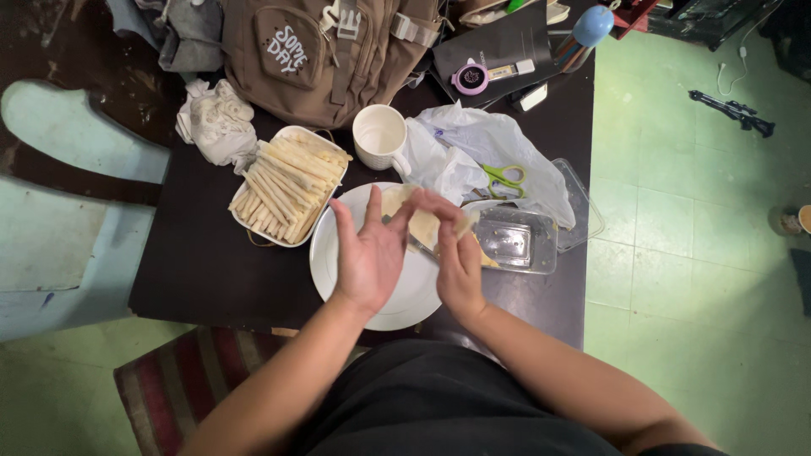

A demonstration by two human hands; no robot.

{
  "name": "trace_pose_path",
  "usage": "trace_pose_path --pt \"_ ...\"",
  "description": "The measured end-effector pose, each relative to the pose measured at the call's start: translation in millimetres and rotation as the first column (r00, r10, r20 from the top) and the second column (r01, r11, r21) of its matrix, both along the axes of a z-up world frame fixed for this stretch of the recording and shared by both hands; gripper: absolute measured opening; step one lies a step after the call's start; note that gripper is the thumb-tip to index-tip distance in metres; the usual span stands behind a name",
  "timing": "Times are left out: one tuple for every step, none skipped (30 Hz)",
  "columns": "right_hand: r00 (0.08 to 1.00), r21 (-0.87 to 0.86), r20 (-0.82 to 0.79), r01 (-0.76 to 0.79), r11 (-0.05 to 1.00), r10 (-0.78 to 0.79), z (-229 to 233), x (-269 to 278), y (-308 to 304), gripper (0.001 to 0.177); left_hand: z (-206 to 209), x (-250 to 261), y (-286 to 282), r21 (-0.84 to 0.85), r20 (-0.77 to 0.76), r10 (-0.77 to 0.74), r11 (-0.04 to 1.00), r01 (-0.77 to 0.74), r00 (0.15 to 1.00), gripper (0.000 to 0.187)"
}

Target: The person spreads a yellow paste onto a thin square wrapper using a knife, places a cheese slice on it, and rolls the wrapper by hand into a cylinder. The person then repeats the process for another wrapper.

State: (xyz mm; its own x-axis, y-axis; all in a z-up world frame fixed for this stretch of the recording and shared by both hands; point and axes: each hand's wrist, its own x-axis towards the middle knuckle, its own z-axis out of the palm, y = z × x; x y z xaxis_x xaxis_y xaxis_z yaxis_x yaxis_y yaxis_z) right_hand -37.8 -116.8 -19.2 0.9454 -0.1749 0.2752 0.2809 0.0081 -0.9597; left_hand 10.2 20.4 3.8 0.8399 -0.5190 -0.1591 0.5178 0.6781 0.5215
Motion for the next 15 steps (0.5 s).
trace_pose_path --pt "1.0 0.0 -0.002 0.0 1.0 0.0 -0.5 -2.4 -1.0 0.039 -0.2 1.8 4.3 0.0 -0.002 0.0 1.0 0.0 1.0 0.115" --pt "1.0 -0.083 0.022 0.006 0.997 -0.004 -0.3 -5.0 -1.2 0.034 -0.7 3.3 8.2 0.013 -0.002 -0.026 1.0 0.026 1.0 0.117" --pt "0.999 -0.165 0.049 0.014 0.986 -0.006 0.9 -5.9 -1.3 0.03 -1.6 4.5 10.2 0.025 0.001 -0.053 0.998 0.053 0.999 0.12" --pt "0.999 -0.166 0.048 0.016 0.986 -0.008 3.4 -7.1 -1.0 0.03 -2.5 4.8 10.6 0.024 0.0 -0.054 0.998 0.054 0.999 0.12" --pt "0.997 -0.215 0.055 -0.049 0.975 0.062 7.2 -9.2 0.1 0.027 -3.2 4.9 11.4 0.001 -0.013 -0.059 0.998 0.059 0.998 0.12" --pt "0.99 -0.263 0.058 -0.112 0.958 0.131 11.2 -10.1 1.8 0.024 -3.7 4.9 12.0 -0.022 -0.026 -0.064 0.998 0.063 0.998 0.12" --pt "0.99 -0.263 0.057 -0.113 0.958 0.132 14.5 -9.6 4.0 0.024 -4.3 4.3 12.9 -0.021 -0.027 -0.063 0.998 0.063 0.998 0.12" --pt "0.989 -0.302 0.056 -0.113 0.947 0.136 17.0 -9.1 6.0 0.023 -4.9 3.5 14.0 0.011 0.008 -0.077 0.997 0.077 0.997 0.12" --pt "0.989 -0.342 0.054 -0.113 0.933 0.14 18.7 -8.7 6.8 0.023 -5.8 3.1 14.4 0.043 0.043 -0.091 0.995 0.089 0.995 0.121" --pt "0.989 -0.343 0.054 -0.114 0.933 0.14 19.3 -7.9 6.7 0.023 -6.9 3.4 14.5 0.043 0.042 -0.09 0.995 0.088 0.995 0.121" --pt "0.989 -0.341 0.036 -0.123 0.932 0.144 18.5 -6.8 6.4 0.024 -8.2 3.7 14.9 0.063 0.02 -0.083 0.995 0.081 0.996 0.122" --pt "0.989 -0.34 0.019 -0.132 0.931 0.147 16.2 -6.4 6.1 0.026 -9.6 3.6 15.9 0.083 -0.002 -0.075 0.994 0.075 0.997 0.122" --pt "0.988 -0.339 0.018 -0.136 0.931 0.151 12.2 -6.3 5.8 0.026 -11.2 2.9 17.1 0.084 -0.003 -0.071 0.994 0.071 0.997 0.122" --pt "0.988 -0.276 -0.065 -0.156 0.949 0.143 7.1 -5.7 5.3 0.025 -12.9 1.9 18.0 0.084 -0.011 -0.071 0.994 0.072 0.997 0.121" --pt "0.979 -0.212 -0.147 -0.17 0.962 0.141 1.5 -4.7 4.7 0.024 -14.6 1.2 18.7 0.083 -0.017 -0.071 0.994 0.072 0.997 0.12"
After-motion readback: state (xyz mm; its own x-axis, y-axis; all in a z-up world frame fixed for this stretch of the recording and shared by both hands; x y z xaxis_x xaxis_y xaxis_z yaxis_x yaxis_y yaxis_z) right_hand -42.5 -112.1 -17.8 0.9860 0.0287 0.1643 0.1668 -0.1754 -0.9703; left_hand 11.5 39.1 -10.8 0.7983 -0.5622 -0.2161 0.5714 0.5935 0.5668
